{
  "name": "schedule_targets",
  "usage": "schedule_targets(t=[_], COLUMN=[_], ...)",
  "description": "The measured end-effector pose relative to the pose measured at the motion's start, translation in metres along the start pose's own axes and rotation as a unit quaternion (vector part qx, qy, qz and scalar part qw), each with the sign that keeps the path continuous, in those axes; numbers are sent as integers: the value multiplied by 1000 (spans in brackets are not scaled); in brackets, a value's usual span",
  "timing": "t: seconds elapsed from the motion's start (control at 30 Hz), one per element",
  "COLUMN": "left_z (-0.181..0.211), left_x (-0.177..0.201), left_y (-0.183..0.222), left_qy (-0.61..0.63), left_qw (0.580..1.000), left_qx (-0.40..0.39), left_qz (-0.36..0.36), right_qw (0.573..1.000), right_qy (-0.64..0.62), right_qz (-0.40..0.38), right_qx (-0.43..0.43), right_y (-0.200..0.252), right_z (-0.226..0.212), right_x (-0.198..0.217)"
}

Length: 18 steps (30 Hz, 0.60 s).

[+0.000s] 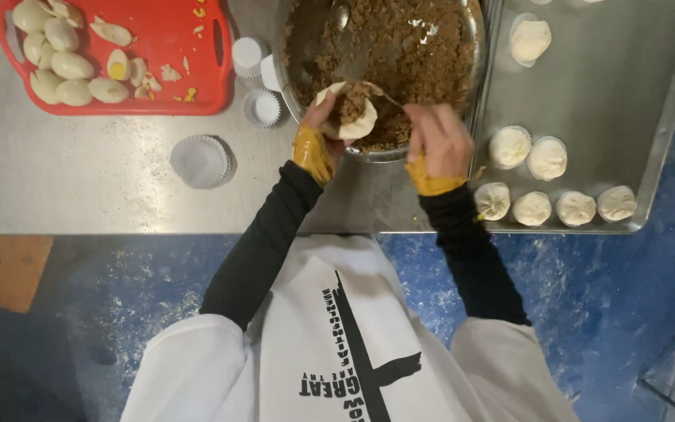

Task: Preparing filled dough buns by adding meat filling and boiled egg pieces, then sealing and placing them in liners.

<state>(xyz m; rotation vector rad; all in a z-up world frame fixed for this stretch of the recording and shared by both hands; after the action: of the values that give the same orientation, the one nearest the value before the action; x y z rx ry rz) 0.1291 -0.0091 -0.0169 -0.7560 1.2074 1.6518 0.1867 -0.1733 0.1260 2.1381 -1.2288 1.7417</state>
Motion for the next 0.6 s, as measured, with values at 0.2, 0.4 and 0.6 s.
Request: schedule_targets(t=[0.2, 0.4, 0.6], left_z=[-9, -4, 1], left_x=[0, 0, 0], left_y=[-18, -13, -4], left_qy=[17, 7, -7], left_qw=[997, 998, 999], left_qx=[-20, -45, -43], left_qz=[73, 42, 1], right_qw=[994, 998, 986], right_qy=[41, -38, -117], right_qz=[70, 52, 84], right_qx=[70, -18, -83], right_y=[19, 25, 11], right_z=[-35, -37, -32], right_x=[-7, -11, 22])
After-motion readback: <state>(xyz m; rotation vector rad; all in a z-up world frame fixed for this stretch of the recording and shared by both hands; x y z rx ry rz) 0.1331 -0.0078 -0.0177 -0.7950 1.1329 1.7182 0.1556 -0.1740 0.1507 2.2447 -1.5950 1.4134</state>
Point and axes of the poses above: each hand's wrist, its own y-axis away from the middle knuckle, its own x-axis out of the back of the hand, z = x × y, the point moved 5 cm from there along -y, towards the middle knuckle, and after that the axes turned 5 degrees about x, right-handed, at the moved point
